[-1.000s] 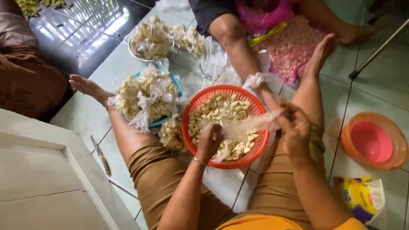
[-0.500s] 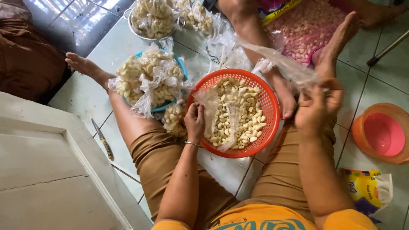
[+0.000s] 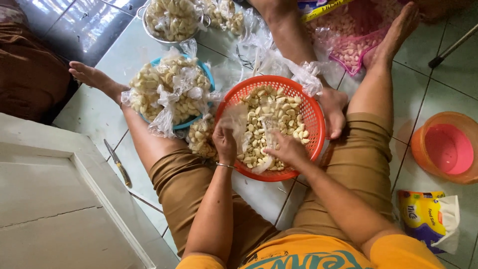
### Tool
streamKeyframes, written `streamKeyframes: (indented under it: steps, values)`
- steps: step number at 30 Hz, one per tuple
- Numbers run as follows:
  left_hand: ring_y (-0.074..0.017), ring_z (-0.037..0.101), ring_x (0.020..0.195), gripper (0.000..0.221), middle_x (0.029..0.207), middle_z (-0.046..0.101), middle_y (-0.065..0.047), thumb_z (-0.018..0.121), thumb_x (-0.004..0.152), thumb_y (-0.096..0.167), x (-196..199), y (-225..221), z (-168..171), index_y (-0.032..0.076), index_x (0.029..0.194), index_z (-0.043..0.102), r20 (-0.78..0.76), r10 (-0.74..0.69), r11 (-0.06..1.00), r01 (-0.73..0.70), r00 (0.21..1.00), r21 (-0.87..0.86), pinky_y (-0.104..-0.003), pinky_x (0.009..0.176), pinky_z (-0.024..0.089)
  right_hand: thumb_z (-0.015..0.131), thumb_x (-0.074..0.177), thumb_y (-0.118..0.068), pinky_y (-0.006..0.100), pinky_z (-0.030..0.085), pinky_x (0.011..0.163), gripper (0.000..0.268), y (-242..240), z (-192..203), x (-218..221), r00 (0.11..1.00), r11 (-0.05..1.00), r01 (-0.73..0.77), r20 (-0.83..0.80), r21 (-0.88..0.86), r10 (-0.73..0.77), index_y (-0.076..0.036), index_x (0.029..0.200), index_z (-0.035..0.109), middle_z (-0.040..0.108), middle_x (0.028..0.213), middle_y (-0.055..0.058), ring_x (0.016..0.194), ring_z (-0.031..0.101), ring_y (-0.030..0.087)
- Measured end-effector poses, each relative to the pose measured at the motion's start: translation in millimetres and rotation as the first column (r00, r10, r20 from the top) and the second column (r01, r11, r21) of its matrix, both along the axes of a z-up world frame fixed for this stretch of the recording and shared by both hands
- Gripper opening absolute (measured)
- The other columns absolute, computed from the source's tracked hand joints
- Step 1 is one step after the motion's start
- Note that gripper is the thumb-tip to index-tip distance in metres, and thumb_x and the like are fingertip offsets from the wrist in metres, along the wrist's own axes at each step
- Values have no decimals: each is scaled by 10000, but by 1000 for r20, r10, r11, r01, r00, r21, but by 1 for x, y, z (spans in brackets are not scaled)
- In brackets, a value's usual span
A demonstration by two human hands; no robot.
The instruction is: Packaging peeled garlic cloves into small plastic bags while sitting on the floor.
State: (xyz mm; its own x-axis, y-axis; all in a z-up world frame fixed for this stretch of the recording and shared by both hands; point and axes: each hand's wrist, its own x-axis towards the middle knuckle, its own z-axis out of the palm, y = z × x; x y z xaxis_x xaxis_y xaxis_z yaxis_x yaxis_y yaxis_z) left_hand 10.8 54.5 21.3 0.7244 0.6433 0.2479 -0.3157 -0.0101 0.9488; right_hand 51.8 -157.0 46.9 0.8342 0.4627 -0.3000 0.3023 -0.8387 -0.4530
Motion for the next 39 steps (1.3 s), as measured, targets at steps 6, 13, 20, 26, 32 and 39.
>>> streamKeyframes:
  steps: [6, 13, 20, 26, 32, 39]
  values:
    - [-100, 419, 508, 239, 533, 391, 30, 818, 890, 246, -7, 2, 20, 119, 720, 706, -15, -136, 953, 135, 991, 271, -235, 523, 393, 613, 937, -263, 534, 585, 795, 219, -15, -19, 29, 972, 982, 78, 205, 174, -113, -243, 1111, 744, 742, 835, 129, 877, 727, 387]
    - [-58, 474, 765, 98, 754, 532, 37, 633, 1004, 44, -11, -11, 23, 50, 915, 674, 71, -197, 978, 201, 978, -60, -227, 720, 452, 670, 967, -124, 434, 536, 846, 230, -113, 12, 126, 697, 974, -34, 704, 223, -137, -92, 1187, 729, 714, 961, 128, 929, 677, 346]
    - [-100, 624, 869, 59, 888, 716, -78, 641, 997, 31, -20, -28, 29, 15, 1034, 684, 184, -286, 943, 310, 940, -124, -322, 840, 527, 793, 902, -245, 461, 512, 934, 395, -60, 20, 43, 837, 883, -55, 503, 467, -214, -127, 1271, 716, 637, 1096, 161, 1014, 616, 343]
    - [-123, 595, 869, 100, 886, 691, -70, 589, 1027, 80, -32, -39, 46, 13, 1036, 664, 216, -495, 840, 528, 841, -130, -345, 848, 521, 860, 809, -243, 413, 510, 934, 434, -8, 64, -19, 988, 682, -151, 102, 716, 113, -109, 1189, 698, 698, 1059, 90, 996, 661, 244]
    - [-218, 596, 817, 45, 841, 637, -84, 641, 979, 73, -23, -24, 52, 62, 936, 650, 102, -487, 869, 469, 867, 160, -359, 802, 503, 846, 832, -212, 363, 571, 783, 408, 0, 57, -14, 992, 627, -81, 1, 775, 128, -83, 1187, 692, 703, 937, 76, 851, 667, 188]
    - [-212, 509, 855, 131, 882, 494, -63, 649, 985, 68, -26, -17, 70, 54, 884, 568, 124, -603, 794, 579, 788, 184, -365, 850, 459, 866, 770, -53, 304, 558, 913, 616, 0, 54, -6, 931, 328, 288, -344, 899, 124, -60, 1306, 562, 628, 1203, 36, 1108, 636, 135]
